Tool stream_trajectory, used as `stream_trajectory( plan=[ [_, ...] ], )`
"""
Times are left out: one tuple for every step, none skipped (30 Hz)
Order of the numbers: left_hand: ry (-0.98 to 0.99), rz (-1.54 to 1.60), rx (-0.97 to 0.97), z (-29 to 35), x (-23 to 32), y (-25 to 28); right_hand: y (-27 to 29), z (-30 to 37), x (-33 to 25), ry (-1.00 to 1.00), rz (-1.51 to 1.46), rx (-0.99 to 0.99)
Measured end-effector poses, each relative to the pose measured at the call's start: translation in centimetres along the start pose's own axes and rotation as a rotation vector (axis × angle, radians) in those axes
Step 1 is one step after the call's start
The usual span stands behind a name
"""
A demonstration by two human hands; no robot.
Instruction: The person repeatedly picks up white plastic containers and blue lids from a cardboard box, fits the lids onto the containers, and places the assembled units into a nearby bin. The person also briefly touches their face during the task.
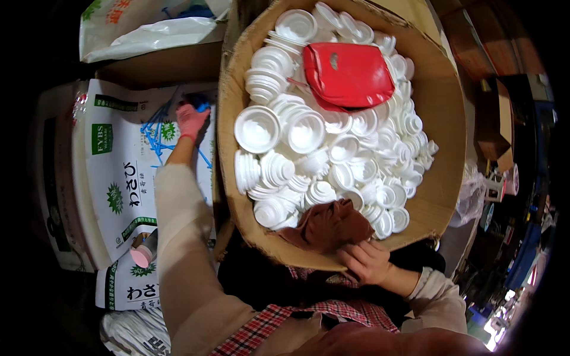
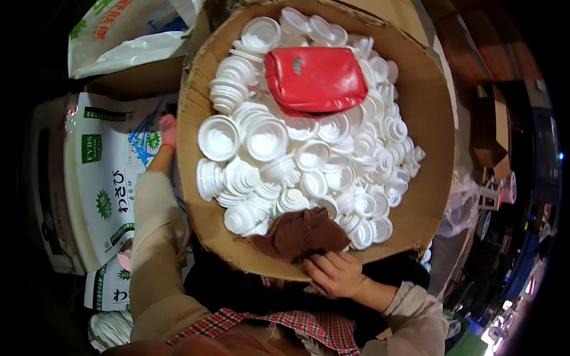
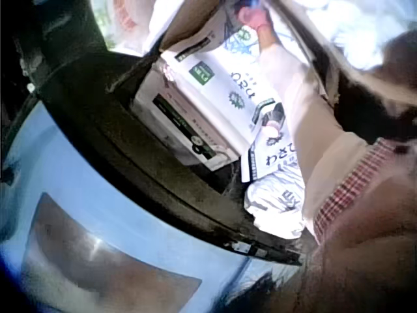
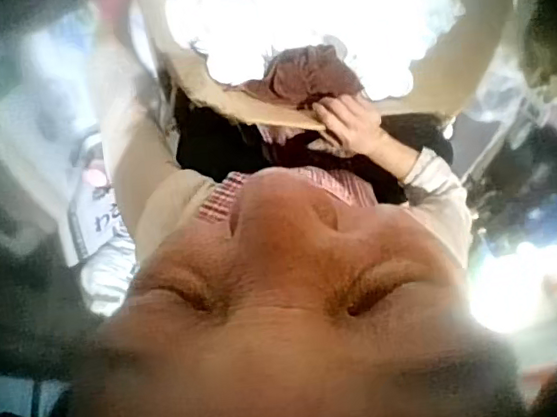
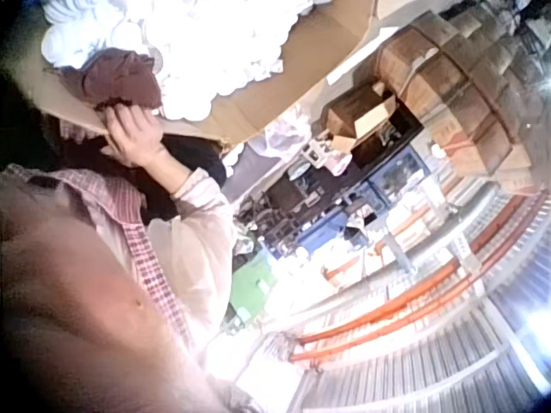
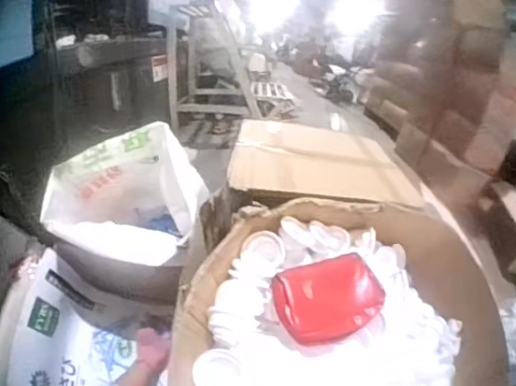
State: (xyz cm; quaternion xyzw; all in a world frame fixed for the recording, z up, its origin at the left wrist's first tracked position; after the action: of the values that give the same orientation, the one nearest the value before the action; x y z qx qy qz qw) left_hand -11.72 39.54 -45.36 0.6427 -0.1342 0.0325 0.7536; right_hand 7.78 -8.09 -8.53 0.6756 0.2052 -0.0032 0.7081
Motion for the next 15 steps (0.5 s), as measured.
stream_trajectory(
  plan=[
    [0.059, 0.190, 0.072, 1.2, -1.5, 1.9, 0.0, 0.3, 0.1, 0.048, 0.024, 0.009],
    [0.040, 0.406, 0.251, 2.9, -2.8, 4.5, 0.3, -0.3, 0.6, 0.005, -0.036, -0.031],
    [0.023, 0.623, 0.429, 5.5, -4.3, 7.0, 0.5, -1.0, 1.0, -0.036, -0.096, -0.070],
    [-0.053, 0.843, 0.353, 7.6, -2.3, 10.1, 1.4, -0.8, 1.4, -0.110, -0.224, 0.044],
    [-0.138, 1.055, 0.264, 10.0, 1.2, 15.5, 2.0, 0.0, 2.1, -0.187, -0.349, 0.178],
    [-0.289, 1.148, 0.262, 13.4, 4.3, 21.1, 1.7, 0.6, 3.2, -0.272, -0.457, 0.210],
    [-0.432, 1.241, 0.271, 17.0, 7.0, 26.4, 1.7, 0.8, 4.5, -0.340, -0.561, 0.233],
    [-0.539, 1.173, 0.207, 20.6, 10.5, 31.2, 0.8, 1.2, 6.0, -0.506, -0.597, 0.185],
    [-0.636, 1.102, 0.146, 23.9, 13.3, 34.5, 0.2, 1.8, 7.2, -0.668, -0.634, 0.129],
    [-0.702, 1.039, 0.126, 26.0, 14.6, 35.4, 0.1, 1.5, 7.5, -0.532, -0.431, 0.123],
    [-0.775, 0.969, 0.105, 27.8, 16.1, 36.3, -0.2, 1.2, 7.5, -0.402, -0.227, 0.127],
    [-0.806, 0.921, -0.108, 29.1, 18.9, 36.2, -2.0, 1.3, 8.2, -0.528, -0.272, -0.112],
    [-0.832, 0.866, -0.322, 30.5, 21.8, 36.0, -3.5, 1.6, 8.1, -0.515, -0.287, -0.184],
    [-0.743, 0.942, -0.425, 30.9, 22.8, 35.5, -6.5, 2.0, 8.9, -0.500, -0.303, -0.251],
    [-0.647, 1.020, -0.529, 31.1, 23.4, 34.2, -8.4, 2.0, 9.3, -0.487, -0.315, -0.325]
  ],
)
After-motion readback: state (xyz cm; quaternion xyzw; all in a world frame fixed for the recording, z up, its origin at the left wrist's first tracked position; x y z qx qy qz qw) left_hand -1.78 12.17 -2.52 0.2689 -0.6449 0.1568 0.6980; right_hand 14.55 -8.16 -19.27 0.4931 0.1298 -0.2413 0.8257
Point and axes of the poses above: each hand's wrist, its own z-axis away from the middle knuckle, its own y-axis out of the back of the hand, x = y × z, the point moved 10 cm from there along -z, towards the middle knuckle, and after that the axes turned 2 degrees about z, right-handed, at the moved point
